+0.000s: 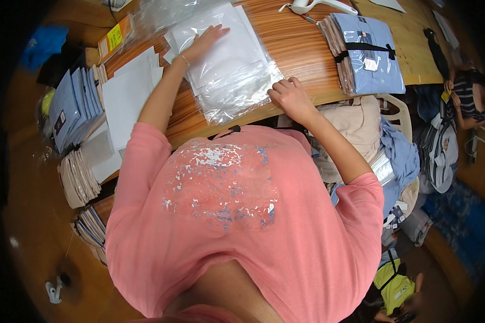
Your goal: The person places individual sheets of white paper into clear plastic bags and seals them by hand on a cluttered wooden desk.
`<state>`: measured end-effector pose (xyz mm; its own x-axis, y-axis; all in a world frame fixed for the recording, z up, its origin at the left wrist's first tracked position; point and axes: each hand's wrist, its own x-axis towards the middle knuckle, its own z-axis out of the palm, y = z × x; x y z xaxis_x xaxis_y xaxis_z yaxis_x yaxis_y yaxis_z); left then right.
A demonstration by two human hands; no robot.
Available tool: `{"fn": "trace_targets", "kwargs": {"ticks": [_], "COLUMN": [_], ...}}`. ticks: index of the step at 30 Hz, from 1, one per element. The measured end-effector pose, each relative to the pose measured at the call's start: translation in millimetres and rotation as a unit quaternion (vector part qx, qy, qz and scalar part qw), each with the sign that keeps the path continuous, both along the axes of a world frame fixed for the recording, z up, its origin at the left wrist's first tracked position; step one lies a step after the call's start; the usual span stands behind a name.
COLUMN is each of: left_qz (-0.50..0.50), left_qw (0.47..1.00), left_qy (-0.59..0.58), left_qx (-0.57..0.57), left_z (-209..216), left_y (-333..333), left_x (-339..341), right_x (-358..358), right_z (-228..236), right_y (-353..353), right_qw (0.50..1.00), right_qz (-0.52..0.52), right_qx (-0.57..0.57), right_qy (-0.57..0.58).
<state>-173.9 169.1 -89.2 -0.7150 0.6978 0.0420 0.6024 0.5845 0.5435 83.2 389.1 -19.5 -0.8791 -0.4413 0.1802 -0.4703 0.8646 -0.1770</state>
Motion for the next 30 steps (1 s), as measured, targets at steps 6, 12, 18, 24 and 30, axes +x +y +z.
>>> {"fn": "trace_targets", "kwargs": {"ticks": [6, 12, 18, 24, 30], "left_qz": [-0.079, -0.057, -0.044, 0.095, 0.289], "left_qw": [0.977, 0.998, 0.999, 0.989, 0.9], "left_qy": [-0.113, 0.001, -0.016, -0.068, -0.258], "left_qx": [0.161, 0.024, 0.013, 0.088, 0.199], "left_z": [105, 60, 40, 18, 11], "left_y": [21, 7, -76, -96, -92], "left_x": [109, 198, 208, 227, 232], "right_x": [-10, -18, -7, -4, -5], "right_z": [-2, 9, -5, -25, -59], "right_y": [1, 6, 19, 24, 23], "right_qw": [0.999, 0.997, 0.991, 0.98, 0.912], "right_qz": [0.003, 0.047, 0.077, 0.064, -0.103], "right_qx": [-0.032, -0.043, -0.098, -0.15, -0.331], "right_qy": [-0.025, -0.051, -0.055, -0.117, -0.218]}}
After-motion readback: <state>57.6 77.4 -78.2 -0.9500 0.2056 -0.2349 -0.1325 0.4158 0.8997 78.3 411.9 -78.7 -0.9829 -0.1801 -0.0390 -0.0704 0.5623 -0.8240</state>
